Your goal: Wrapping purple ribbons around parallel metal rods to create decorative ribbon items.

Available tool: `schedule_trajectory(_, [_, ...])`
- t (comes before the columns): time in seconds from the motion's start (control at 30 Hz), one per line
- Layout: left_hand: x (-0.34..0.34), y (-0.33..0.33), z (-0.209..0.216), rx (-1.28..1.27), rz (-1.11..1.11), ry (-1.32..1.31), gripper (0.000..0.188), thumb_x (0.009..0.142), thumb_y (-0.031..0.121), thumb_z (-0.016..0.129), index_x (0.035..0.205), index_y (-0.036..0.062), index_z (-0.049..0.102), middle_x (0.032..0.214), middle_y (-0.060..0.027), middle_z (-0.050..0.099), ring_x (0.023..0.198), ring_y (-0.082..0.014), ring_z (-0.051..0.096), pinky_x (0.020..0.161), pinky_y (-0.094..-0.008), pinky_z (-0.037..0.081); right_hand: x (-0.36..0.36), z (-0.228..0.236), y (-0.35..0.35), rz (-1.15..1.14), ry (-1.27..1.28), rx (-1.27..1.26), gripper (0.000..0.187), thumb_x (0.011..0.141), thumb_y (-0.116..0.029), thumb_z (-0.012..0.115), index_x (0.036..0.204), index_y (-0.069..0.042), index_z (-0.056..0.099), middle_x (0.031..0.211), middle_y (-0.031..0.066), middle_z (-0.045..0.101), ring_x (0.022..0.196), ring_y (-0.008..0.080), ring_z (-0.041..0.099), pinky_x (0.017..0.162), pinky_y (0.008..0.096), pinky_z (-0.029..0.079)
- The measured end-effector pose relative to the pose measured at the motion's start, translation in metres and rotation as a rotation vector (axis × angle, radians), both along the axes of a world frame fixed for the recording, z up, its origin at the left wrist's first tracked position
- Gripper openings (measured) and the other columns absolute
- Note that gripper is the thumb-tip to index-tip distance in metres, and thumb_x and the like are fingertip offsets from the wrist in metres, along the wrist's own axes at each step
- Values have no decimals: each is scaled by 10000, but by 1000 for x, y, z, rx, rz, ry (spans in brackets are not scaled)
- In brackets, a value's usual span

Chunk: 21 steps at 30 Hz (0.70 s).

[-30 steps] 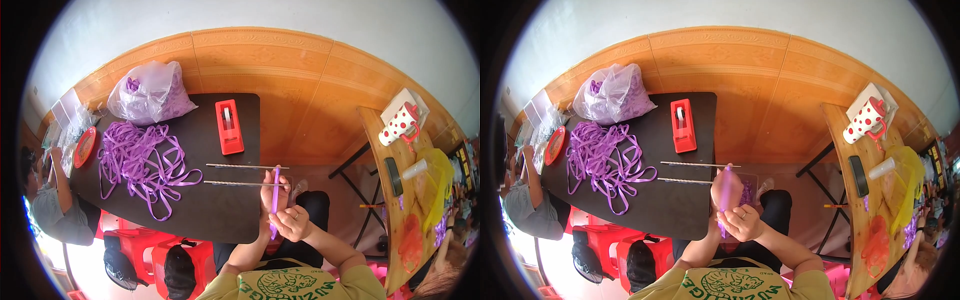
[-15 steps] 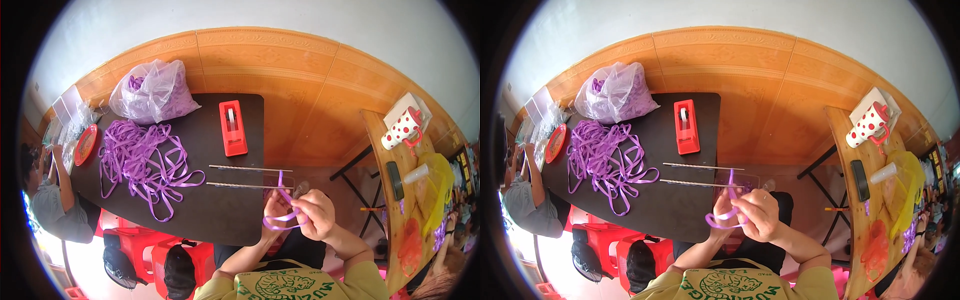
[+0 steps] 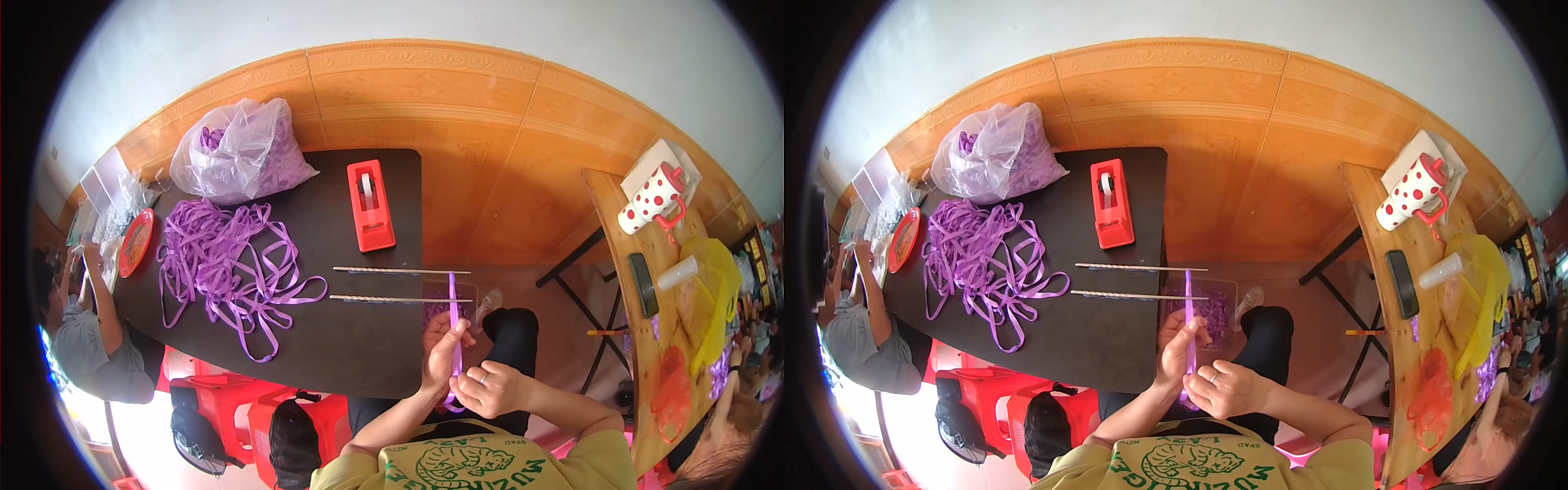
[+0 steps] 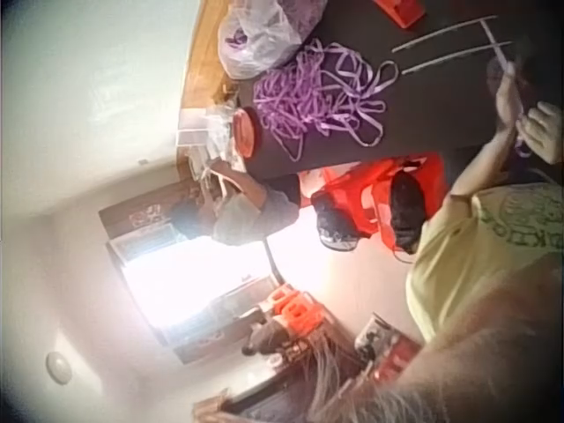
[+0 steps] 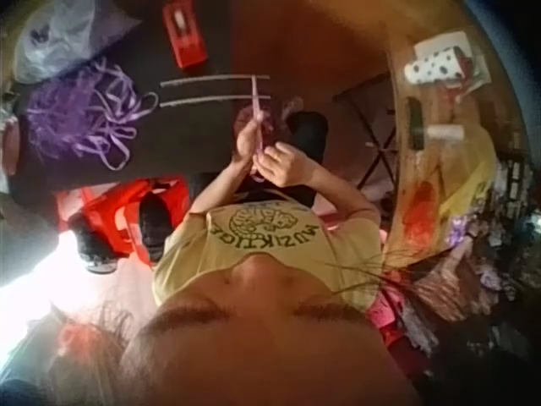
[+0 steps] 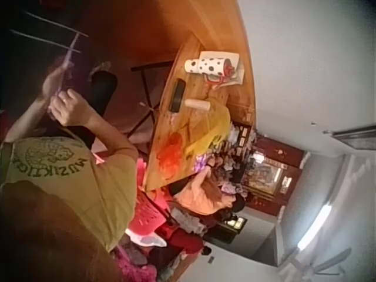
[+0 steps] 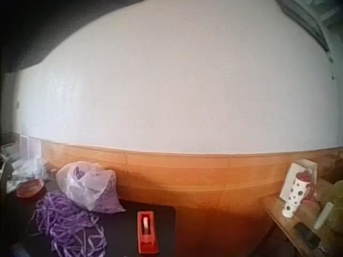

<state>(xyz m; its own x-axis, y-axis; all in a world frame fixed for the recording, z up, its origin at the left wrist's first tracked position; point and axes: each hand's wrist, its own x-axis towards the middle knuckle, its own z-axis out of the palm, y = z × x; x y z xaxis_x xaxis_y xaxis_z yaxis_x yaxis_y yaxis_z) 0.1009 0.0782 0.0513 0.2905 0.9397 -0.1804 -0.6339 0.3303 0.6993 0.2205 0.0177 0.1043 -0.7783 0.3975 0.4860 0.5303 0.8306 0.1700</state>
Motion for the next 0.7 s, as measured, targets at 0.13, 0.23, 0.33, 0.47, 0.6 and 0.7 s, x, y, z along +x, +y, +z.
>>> schedule_trajectory(0.13, [-6, -10, -8, -19, -55, 41, 188, 940, 165, 568, 1047, 15, 601, 817, -60, 634, 666, -115, 581, 658, -234, 477, 0, -8, -3, 2, 5, -10, 179, 712, -138, 624, 839, -14, 648, 740, 7, 511, 611, 115, 464, 524, 251, 331])
schedule_trajectory(0.23, [-9, -16, -14, -36, -69, 47, 208, 959, 159, 533, 1096, 21, 608, 805, -46, 633, 642, -96, 572, 623, -211, 470, 4, 0, 1, 22, 83, -3, 214, 689, -145, 654, 887, -61, 661, 813, 6, 540, 636, 111, 486, 528, 246, 343])
schedule_trajectory(0.33, [-5, -23, -16, -28, 6, 18, 223, 976, 175, 504, 1099, 25, 613, 760, -26, 614, 598, -81, 552, 570, -196, 462, 18, 4, 16, -123, 297, 66, 277, 636, -94, 711, 907, -59, 663, 846, 25, 561, 611, 134, 515, 508, 273, 357])
schedule_trajectory(0.47, [-10, -31, -10, -98, -69, -21, 223, 1002, 194, 443, 1029, 36, 599, 685, -9, 556, 510, -75, 483, 485, -192, 396, 29, -14, 53, -251, 316, 162, 398, 631, -141, 709, 1009, -26, 655, 902, 66, 563, 617, 170, 514, 511, 295, 377])
schedule_trajectory(0.6, [-12, -38, -2, -137, -101, -73, 239, 1020, 208, 387, 949, 48, 549, 629, -4, 499, 450, -73, 380, 422, -201, 281, 18, -23, 70, -163, 237, 136, 357, 641, -166, 688, 958, -2, 669, 904, 61, 548, 642, 160, 512, 538, 286, 375])
schedule_trajectory(0.7, [-14, -41, -4, -190, -113, -141, 241, 1016, 207, 397, 905, 54, 545, 622, -8, 493, 447, -74, 363, 421, -200, 275, 12, -31, 70, -133, 250, 180, 281, 670, -112, 694, 922, 11, 675, 877, 48, 544, 629, 151, 502, 520, 283, 351])
